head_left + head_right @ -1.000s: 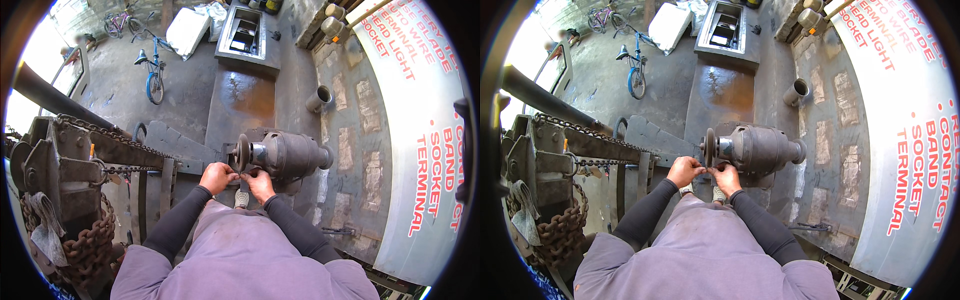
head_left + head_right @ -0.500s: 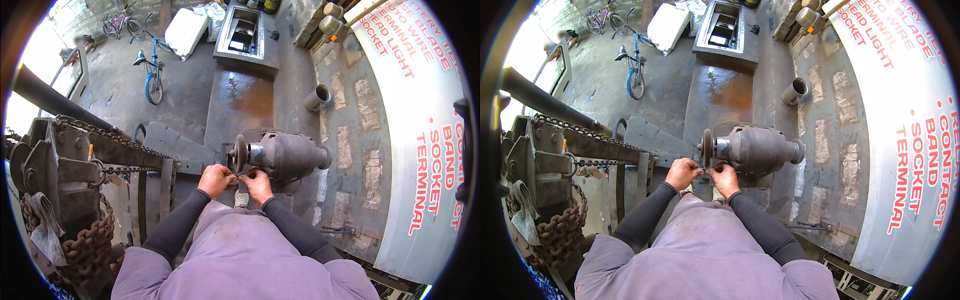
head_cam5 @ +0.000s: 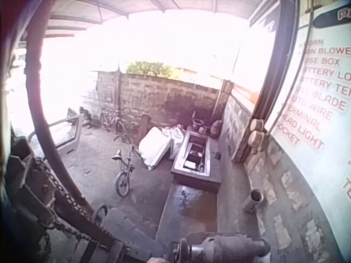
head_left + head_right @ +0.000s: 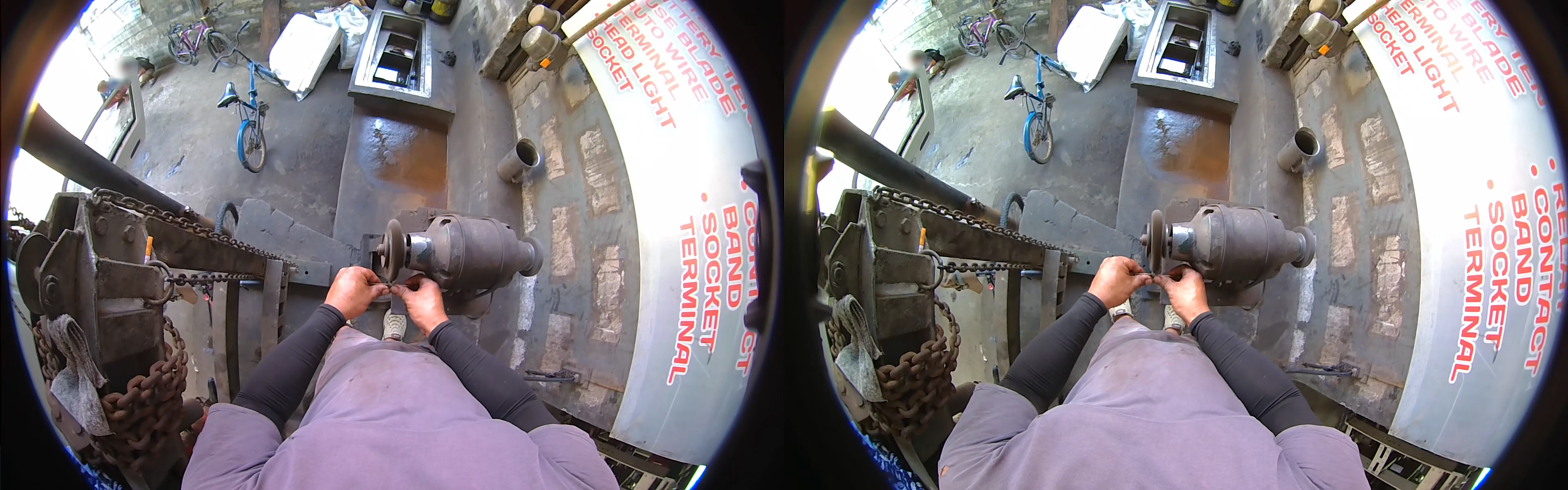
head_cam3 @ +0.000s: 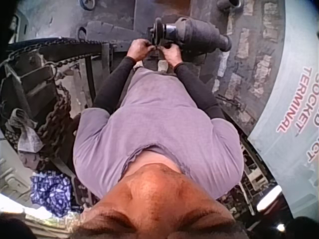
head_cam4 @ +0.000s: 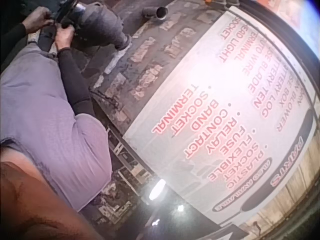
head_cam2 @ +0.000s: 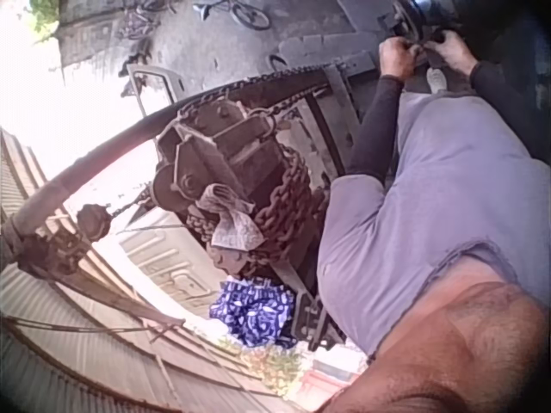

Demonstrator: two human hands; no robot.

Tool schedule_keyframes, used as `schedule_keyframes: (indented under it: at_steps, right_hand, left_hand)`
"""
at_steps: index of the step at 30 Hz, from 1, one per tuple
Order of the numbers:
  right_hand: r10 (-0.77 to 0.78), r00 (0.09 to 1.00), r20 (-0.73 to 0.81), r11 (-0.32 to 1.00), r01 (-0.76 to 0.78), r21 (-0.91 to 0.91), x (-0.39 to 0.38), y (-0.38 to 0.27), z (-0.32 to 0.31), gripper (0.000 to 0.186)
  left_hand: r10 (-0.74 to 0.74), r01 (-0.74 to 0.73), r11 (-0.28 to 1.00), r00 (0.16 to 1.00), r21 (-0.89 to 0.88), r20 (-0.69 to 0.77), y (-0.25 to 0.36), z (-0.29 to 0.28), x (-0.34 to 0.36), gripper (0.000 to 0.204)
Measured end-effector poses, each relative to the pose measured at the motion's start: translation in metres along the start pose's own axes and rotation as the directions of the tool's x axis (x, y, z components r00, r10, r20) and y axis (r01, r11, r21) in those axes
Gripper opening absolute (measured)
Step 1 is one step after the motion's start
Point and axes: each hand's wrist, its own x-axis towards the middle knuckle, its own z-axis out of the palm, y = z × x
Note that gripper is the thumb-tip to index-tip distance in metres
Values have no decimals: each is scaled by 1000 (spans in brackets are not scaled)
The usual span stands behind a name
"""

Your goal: The person sits at a low workbench and uses a file to shape a small metal tool. They then walk to a bench grinder and sharpen the tool against the rotating wheel, repeating the process several times.

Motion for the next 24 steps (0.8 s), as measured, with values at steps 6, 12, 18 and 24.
schedule_keyframes:
  at_steps: [6, 12, 18, 24]
  right_hand:
    - [21, 1000, 9, 999, -21, 27, -1, -7, -4, 38]
    - [65, 987, 150, 986, -87, 145, -7, -16, -10, 37]
    - [31, 986, 164, 991, -51, 121, -14, -3, -13, 29]
    - [-36, 995, 98, 995, 26, 98, -18, -6, -11, 26]
  left_hand:
    - [-73, 74, 997, 997, -27, 33, 3, -1, 4, 29]
    - [263, -233, 953, 954, 196, -144, -14, 8, -7, 26]
    - [401, -362, 909, 895, 205, -196, -19, 17, -26, 25]
    - [329, -321, 944, 924, 69, -195, -17, 20, -27, 22]
